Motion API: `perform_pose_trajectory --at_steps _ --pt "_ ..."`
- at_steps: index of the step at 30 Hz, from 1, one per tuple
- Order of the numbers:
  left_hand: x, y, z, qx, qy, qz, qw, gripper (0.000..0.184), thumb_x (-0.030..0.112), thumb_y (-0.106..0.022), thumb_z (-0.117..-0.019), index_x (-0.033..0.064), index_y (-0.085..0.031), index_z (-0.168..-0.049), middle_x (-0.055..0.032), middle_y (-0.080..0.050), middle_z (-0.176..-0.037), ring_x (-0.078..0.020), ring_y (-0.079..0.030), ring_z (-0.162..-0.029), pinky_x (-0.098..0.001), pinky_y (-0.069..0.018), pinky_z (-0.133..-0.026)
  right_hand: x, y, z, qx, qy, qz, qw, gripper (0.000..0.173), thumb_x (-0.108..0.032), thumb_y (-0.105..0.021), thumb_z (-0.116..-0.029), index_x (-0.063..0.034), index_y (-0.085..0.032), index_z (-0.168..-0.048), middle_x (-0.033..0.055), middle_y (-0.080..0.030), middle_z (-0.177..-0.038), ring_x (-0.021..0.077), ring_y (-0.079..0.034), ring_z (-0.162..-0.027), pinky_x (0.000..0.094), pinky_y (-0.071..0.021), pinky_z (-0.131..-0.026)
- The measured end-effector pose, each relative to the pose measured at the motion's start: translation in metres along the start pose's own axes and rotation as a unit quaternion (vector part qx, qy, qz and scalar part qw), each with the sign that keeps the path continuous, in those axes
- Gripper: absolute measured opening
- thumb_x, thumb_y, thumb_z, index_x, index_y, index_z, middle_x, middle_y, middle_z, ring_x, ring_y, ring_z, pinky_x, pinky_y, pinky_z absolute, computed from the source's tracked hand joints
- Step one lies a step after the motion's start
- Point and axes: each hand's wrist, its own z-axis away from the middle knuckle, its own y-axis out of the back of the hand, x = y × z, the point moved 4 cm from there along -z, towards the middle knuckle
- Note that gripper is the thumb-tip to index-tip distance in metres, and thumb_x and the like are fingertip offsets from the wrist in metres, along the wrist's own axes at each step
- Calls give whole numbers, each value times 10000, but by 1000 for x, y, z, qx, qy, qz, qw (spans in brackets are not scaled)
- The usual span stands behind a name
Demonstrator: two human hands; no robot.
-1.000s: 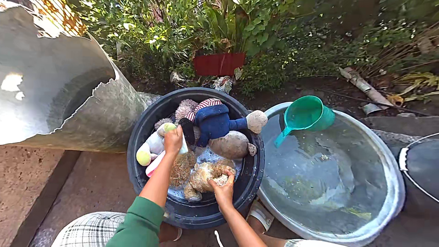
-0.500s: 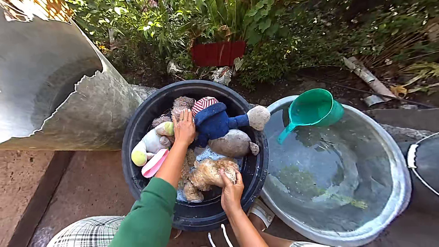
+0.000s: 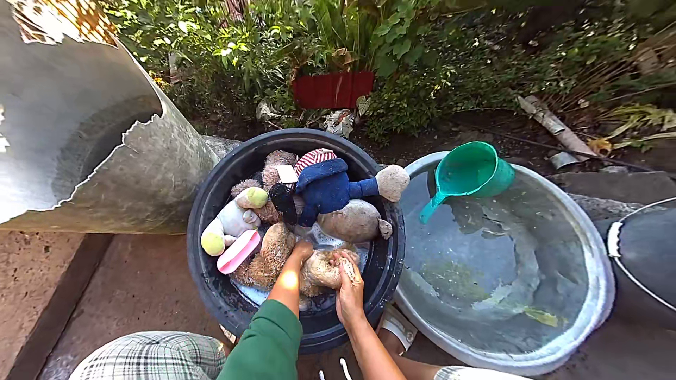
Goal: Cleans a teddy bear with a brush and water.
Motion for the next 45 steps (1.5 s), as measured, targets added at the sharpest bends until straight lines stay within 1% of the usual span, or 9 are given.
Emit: perform_pose_trajectory --at_steps 6,11,14,24,26,29,36,41,45 --pt "23 11 49 -20 -81 571 817 380 257 -265 -1129 29 -551 -1026 -95 -682 -838 -190 -705 -767 -334 -614 -721 4 4 -12 21 -63 -79 995 381 -142 -352 -1104 52 -485 -1404 150 -648 -1262 177 -639 -1114 348 -522 -984" --pt "44 -30 131 -11 -418 -10 908 445 141 -338 -1064 -46 -675 -1288 -181 -632 -1407 -264 -515 -1410 -443 -247 -1261 -14 -19 4 38 -186 -200 961 337 -269 -279 -1129 -74 -502 -1289 54 -642 -1031 116 -644 -929 307 -557 -808" --pt "40 -16 101 10 -281 -253 926 488 314 -316 -1096 143 -582 -1468 -104 -549 -1525 -277 -414 -1489 -580 -146 -1264 -13 -25 18 21 -222 -212 951 393 -287 -321 -1129 -53 -468 -1409 111 -627 -1209 172 -627 -1071 369 -536 -916" --pt "-4 -64 182 118 -251 52 959 620 227 -296 -1096 -125 -158 -1588 -355 -37 -1669 -461 -22 -1579 -508 -45 -1299 -25 -12 24 -10 -149 -95 984 390 -132 -322 -1121 51 -406 -1456 155 -605 -1301 117 -609 -1118 256 -490 -970" --pt "6 -54 181 81 -103 246 960 601 307 -261 -1137 -25 -149 -1624 -256 -141 -1691 -341 -183 -1572 -479 -195 -1276 -29 -21 36 -26 -121 -72 990 393 -10 -452 -1046 58 -412 -1431 177 -590 -1272 144 -614 -1080 288 -519 -933" --pt "15 -42 170 46 31 457 888 373 264 -403 -1121 -4 -519 -1354 -185 -636 -1151 -248 -637 -989 -409 -540 -859 -27 -22 52 -27 -76 -46 996 431 119 -579 -853 42 -484 -1267 154 -588 -1112 166 -622 -940 315 -553 -798" --pt "-28 -19 118 106 -11 344 933 757 -134 -731 -819 3 -385 -1478 -290 -560 -1331 -363 -649 -1041 -501 -572 -852 0 0 76 -37 -34 76 996 81 15 -581 -923 71 -638 -936 151 -601 -1030 183 -578 -987 331 -488 -893" --pt "-44 -15 123 160 -83 215 960 335 134 -719 -972 -70 -626 -1220 -275 -649 -1210 -358 -634 -1127 -527 -500 -1003 11 -5 69 -75 -181 193 961 341 -118 -491 -1070 69 -526 -1353 267 -574 -1305 330 -560 -1203 485 -434 -1034" --pt "-37 -24 159 151 -54 336 928 329 157 -528 -1085 -64 -543 -1328 -266 -636 -1222 -324 -653 -1077 -492 -540 -951 10 -11 59 -75 -350 25 933 540 -454 -328 -1109 -29 -508 -1389 201 -606 -1271 290 -617 -1117 478 -516 -931"
